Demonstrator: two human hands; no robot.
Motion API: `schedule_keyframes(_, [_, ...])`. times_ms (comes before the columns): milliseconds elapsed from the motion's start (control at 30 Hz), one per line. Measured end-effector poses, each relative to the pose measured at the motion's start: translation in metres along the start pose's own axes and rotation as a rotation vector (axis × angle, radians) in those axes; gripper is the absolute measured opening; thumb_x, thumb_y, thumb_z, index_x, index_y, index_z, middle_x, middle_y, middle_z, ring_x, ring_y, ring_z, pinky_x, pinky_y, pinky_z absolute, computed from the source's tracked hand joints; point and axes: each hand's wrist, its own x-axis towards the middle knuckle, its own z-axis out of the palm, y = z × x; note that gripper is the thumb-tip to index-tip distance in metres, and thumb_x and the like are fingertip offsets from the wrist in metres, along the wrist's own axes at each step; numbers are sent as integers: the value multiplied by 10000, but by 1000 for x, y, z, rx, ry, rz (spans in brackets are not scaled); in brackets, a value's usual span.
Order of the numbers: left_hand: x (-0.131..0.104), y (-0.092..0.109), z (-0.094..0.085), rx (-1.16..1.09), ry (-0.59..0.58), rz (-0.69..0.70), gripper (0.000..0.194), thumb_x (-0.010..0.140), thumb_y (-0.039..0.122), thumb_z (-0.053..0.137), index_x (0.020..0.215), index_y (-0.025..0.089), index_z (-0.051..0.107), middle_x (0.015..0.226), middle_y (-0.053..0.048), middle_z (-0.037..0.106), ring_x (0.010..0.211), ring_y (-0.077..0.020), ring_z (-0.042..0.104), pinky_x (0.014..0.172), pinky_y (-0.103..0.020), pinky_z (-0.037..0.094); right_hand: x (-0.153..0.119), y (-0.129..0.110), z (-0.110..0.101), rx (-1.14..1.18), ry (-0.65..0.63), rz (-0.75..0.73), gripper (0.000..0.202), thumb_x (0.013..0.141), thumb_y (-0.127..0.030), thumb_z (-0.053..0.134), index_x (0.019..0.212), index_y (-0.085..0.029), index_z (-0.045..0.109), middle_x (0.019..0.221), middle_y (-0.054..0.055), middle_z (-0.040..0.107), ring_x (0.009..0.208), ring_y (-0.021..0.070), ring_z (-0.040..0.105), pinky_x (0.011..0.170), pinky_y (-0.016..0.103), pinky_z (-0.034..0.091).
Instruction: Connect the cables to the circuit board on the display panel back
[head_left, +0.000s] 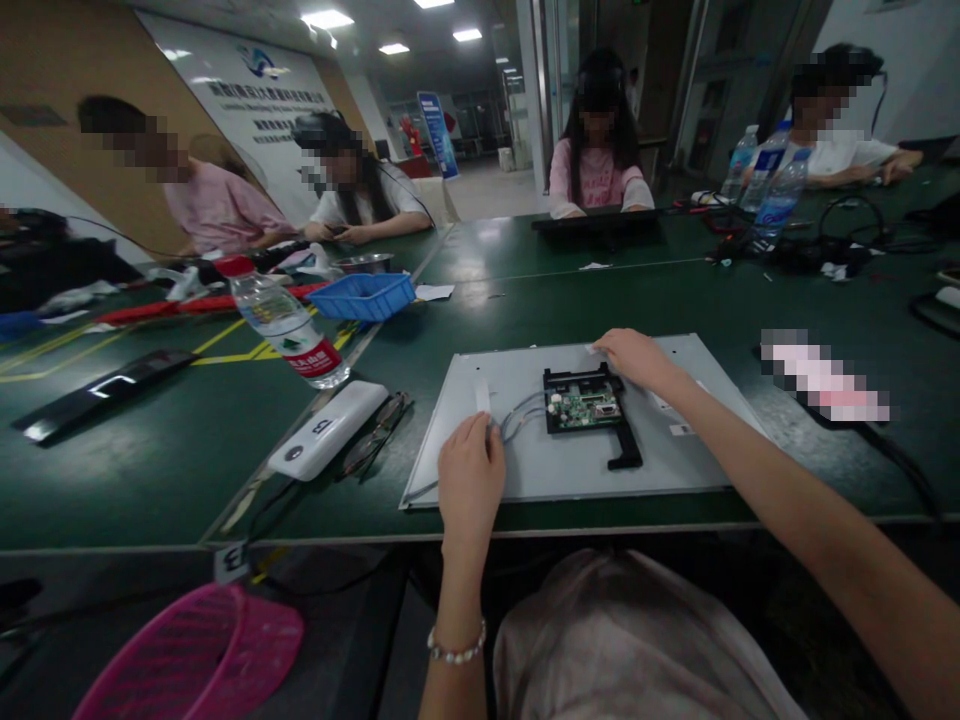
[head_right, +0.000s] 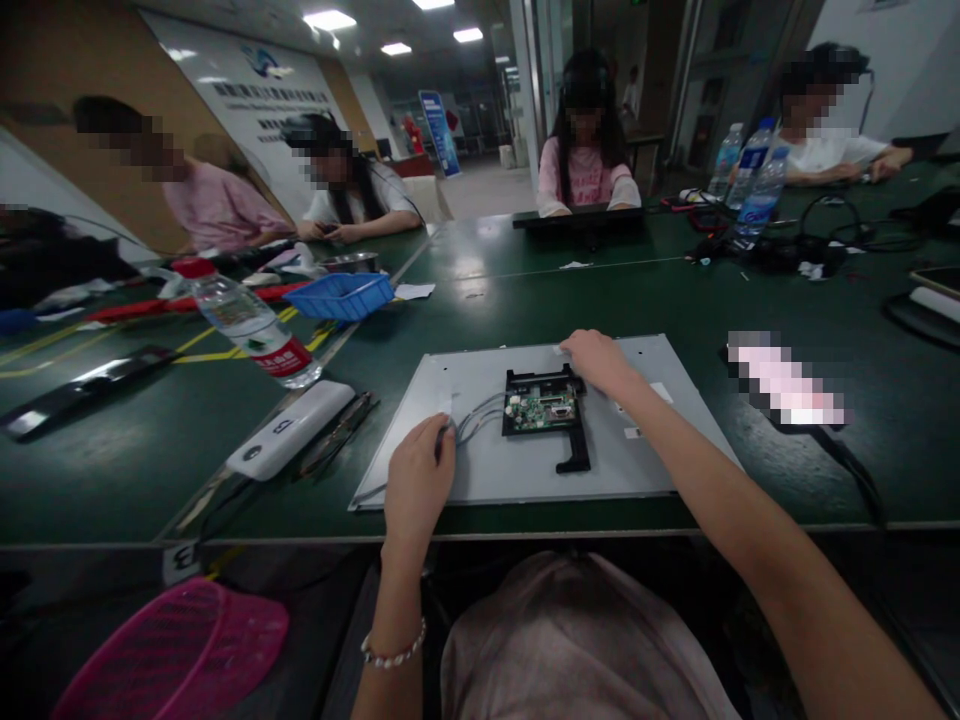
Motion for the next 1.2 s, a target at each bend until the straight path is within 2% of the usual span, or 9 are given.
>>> schedule_keyframes(133, [-1, 1, -1, 54, 64, 29, 282, 918, 298, 466, 1150, 184, 578, 1231, -134, 604, 1221, -311, 496, 1015, -525, 381, 0, 10, 5, 15, 32, 10, 426, 820, -19, 410, 1130, -141, 675, 1180, 121, 650, 1098, 227, 583, 948, 334, 435])
schedule_keyframes(267, [0, 7, -8, 35, 177, 37, 312, 922, 303, 474, 1206, 188, 532, 1328, -145, 527, 1313, -310, 402, 1056, -532, 326, 0, 11, 2, 63, 121, -23, 366, 882, -103, 412, 1159, -109, 652, 1170, 132, 651, 1103, 228, 579, 979, 342, 417])
schedule_keyframes(367, [1, 22, -11, 10, 234, 54, 324, 929, 297, 463, 1230, 185, 507, 1367, -140, 493, 1351, -307, 349, 1080, -540, 286, 1, 12, 3, 83, 125, -93, 302, 885, -186, 501, 1133, -121, 661, 1149, 121, 661, 1085, 231, 587, 971, 344, 426])
schedule_keyframes(433, [0, 39, -9, -19, 190, 94, 335, 937, 298, 447, 1248, 181, 492, 1375, -135, 489, 1357, -295, 344, 1088, -525, 289, 4, 15, 7, 85, 96, -144, 267, 867, -211, 561, 1095, -132, 675, 1126, 113, 671, 1067, 231, 594, 956, 343, 435])
schedule_keyframes(567, [-4, 77, 9, -40, -40, 217, 416, 943, 338, 433, 1328, 178, 431, 1417, -125, 449, 1374, -275, 320, 1096, -490, 306, 7, 19, 13, 61, 63, -179, 218, 870, -215, 578, 1043, -149, 693, 1086, 102, 692, 1031, 224, 614, 913, 339, 452])
schedule_keyframes(667, [-9, 93, 23, 2, -141, 223, 459, 940, 345, 432, 1358, 156, 404, 1452, -128, 405, 1384, -280, 298, 1097, -496, 308, 7, 13, 14, -15, 76, -160, 204, 896, -213, 540, 1005, -164, 706, 1059, 93, 704, 1016, 222, 621, 895, 328, 449])
schedule_keyframes(833, [-13, 92, 28, 56, -210, 226, 444, 938, 350, 424, 1339, 158, 437, 1478, -127, 365, 1384, -296, 287, 1093, -517, 305, 6, 3, 14, -103, 87, -111, 215, 908, -185, 505, 952, -182, 716, 1033, 78, 712, 995, 216, 627, 861, 304, 443])
schedule_keyframes(1067, [-12, 92, 24, 60, -229, 238, 448, 934, 326, 428, 1349, 155, 432, 1483, -132, 353, 1381, -296, 286, 1086, -513, 316, 7, 8, 11, -10, 141, -62, 233, 931, -233, 482, 1010, -177, 695, 1041, 64, 706, 980, 196, 625, 866, 287, 434])
schedule_keyframes(1200, [-12, 92, 24, 61, -228, 240, 450, 930, 321, 434, 1348, 155, 435, 1478, -135, 360, 1379, -300, 289, 1082, -519, 321, 6, 14, 8, -30, 105, -139, 235, 922, -267, 509, 1037, -160, 684, 1065, 83, 697, 1014, 211, 608, 891, 304, 426])
